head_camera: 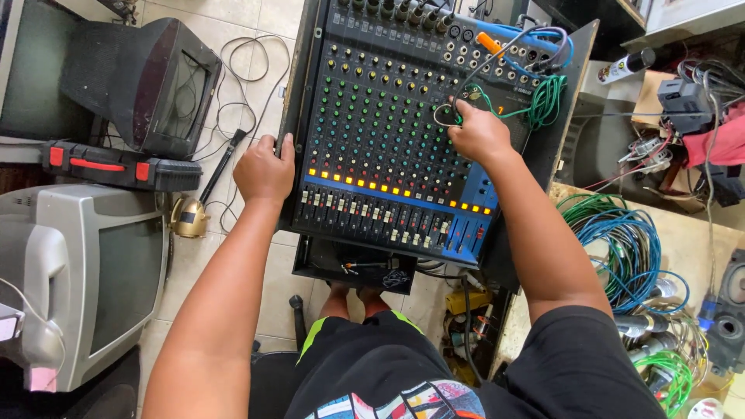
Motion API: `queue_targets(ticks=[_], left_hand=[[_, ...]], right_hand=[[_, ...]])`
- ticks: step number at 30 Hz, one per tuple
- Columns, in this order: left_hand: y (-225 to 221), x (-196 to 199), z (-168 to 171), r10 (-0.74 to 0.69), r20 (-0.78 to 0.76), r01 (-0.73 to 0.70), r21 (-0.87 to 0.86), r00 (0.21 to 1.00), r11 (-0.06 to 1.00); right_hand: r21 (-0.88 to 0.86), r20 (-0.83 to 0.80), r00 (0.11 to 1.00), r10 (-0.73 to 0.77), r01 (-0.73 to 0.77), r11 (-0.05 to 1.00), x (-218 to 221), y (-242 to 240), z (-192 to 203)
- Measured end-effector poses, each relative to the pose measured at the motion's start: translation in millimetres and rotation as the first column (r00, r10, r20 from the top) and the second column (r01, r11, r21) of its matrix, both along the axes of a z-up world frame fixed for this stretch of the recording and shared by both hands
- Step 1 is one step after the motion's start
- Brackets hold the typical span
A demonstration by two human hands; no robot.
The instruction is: Connecting cables to an audio mixing console and adjusting various knobs and faders to test the equipment.
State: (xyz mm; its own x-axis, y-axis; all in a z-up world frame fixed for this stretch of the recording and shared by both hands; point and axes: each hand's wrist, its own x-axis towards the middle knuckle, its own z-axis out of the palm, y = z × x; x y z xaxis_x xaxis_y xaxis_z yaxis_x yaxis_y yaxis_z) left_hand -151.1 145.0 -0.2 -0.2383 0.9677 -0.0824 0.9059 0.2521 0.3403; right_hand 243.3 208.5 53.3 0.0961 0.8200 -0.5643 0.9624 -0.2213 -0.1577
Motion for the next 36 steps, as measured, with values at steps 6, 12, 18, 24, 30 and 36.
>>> queue_targets(ticks=[6, 12, 18, 24, 30, 36], left_hand=[[1, -1, -1, -0.002, 0.001, 0.002, -0.013, 1.000, 1.000], [0, -1, 0, -0.009, 0.003, 0.009, -0.007, 1.000, 1.000], [1, -1, 2, -0.007, 0.007, 0.007, -0.005, 1.000, 1.000], [1, -2, -1, -0.011, 0.008, 0.011, 0.004, 1.000, 1.000], [0, -2, -1, -0.020, 0.012, 0.019, 0.020, 1.000, 1.000], [1, -2, 1, -0.029, 0.011, 0.029, 0.026, 1.000, 0.999]], right_hand=[[-0.028, 0.012, 1.000, 0.021, -0.021, 0.999, -6, 3, 13], [-0.037, 0.031, 0.999, 0.039, -0.038, 0.999, -17, -2, 34], [-0.032, 0.035, 0.999, 0.029, -0.028, 0.999, -14, 4, 22], [0.035, 0.011, 1.000, 0.003, -0.003, 0.999, -13, 5, 24], [0.041, 0.017, 1.000, 0.006, -0.007, 0.999, -9, 5, 14], [0.066, 0.057, 0.997, 0.056, -0.060, 0.996, -5, 13, 4]])
